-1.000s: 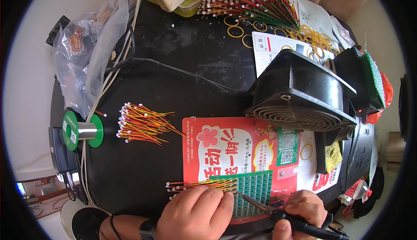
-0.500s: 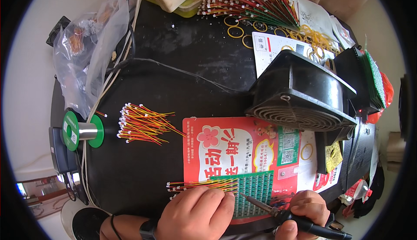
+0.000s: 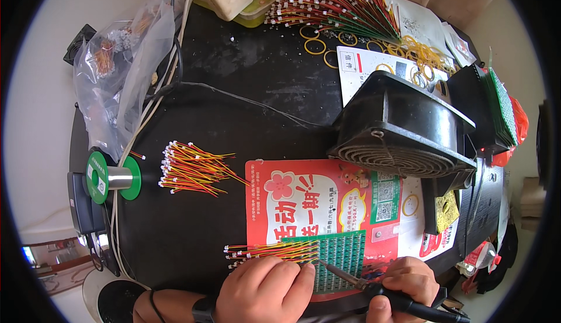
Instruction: Soldering small electronic components and wires onto a green circuit board.
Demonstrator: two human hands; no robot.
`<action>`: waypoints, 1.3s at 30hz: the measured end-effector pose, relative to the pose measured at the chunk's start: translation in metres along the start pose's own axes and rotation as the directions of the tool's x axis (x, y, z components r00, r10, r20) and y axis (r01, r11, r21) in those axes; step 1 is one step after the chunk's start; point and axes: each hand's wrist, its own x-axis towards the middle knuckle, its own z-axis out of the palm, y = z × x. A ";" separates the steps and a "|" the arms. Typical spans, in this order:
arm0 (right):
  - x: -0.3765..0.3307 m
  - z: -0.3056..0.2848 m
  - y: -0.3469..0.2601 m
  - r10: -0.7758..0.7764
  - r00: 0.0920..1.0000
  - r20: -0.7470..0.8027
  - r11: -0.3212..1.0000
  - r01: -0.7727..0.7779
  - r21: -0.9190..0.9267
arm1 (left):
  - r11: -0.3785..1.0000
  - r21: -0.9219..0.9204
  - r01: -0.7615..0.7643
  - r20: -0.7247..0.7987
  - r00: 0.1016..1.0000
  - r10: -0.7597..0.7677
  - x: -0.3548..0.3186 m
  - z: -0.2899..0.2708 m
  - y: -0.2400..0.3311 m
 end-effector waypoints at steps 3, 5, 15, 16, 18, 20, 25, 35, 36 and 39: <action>0.000 0.000 0.001 -0.009 1.000 0.000 1.000 0.009 -0.001 | 1.000 0.008 -0.011 0.013 1.000 0.011 0.000 -0.001 0.000; -0.005 0.002 0.000 -0.012 1.000 -0.006 1.000 0.012 0.001 | 1.000 0.009 -0.015 0.010 1.000 0.015 0.000 -0.001 0.001; -0.002 -0.003 0.000 0.004 0.999 -0.041 0.999 -0.002 0.045 | 0.999 0.029 -0.012 0.014 1.000 0.012 0.001 -0.001 0.000; -0.003 -0.005 0.000 0.006 0.999 -0.037 1.000 -0.006 0.024 | 0.999 0.032 -0.015 0.015 1.000 0.014 0.001 -0.001 0.002; -0.002 -0.005 0.000 0.003 1.000 -0.018 1.000 -0.003 0.024 | 1.000 0.030 -0.005 0.016 1.000 0.005 0.001 -0.001 0.002; 0.001 -0.001 0.000 0.006 1.000 0.010 1.000 -0.006 0.018 | 1.000 0.013 0.010 0.013 1.000 -0.010 0.000 0.000 -0.003; -0.020 0.007 0.002 0.099 0.990 -0.100 0.986 -0.111 -0.123 | 1.000 0.005 0.027 0.015 1.000 -0.027 -0.001 0.000 0.002; -0.014 0.005 0.001 0.116 0.990 -0.081 0.983 -0.126 -0.132 | 1.000 -0.012 0.028 0.020 0.999 -0.028 0.000 0.000 0.000; -0.003 0.003 0.000 0.054 0.997 -0.048 0.996 -0.057 -0.070 | 1.000 -0.014 0.025 0.018 1.000 -0.025 0.000 0.000 0.000; 0.002 0.002 0.000 -0.014 1.000 -0.021 1.000 0.014 -0.002 | 1.000 -0.007 0.024 0.008 1.000 -0.024 -0.001 0.001 0.000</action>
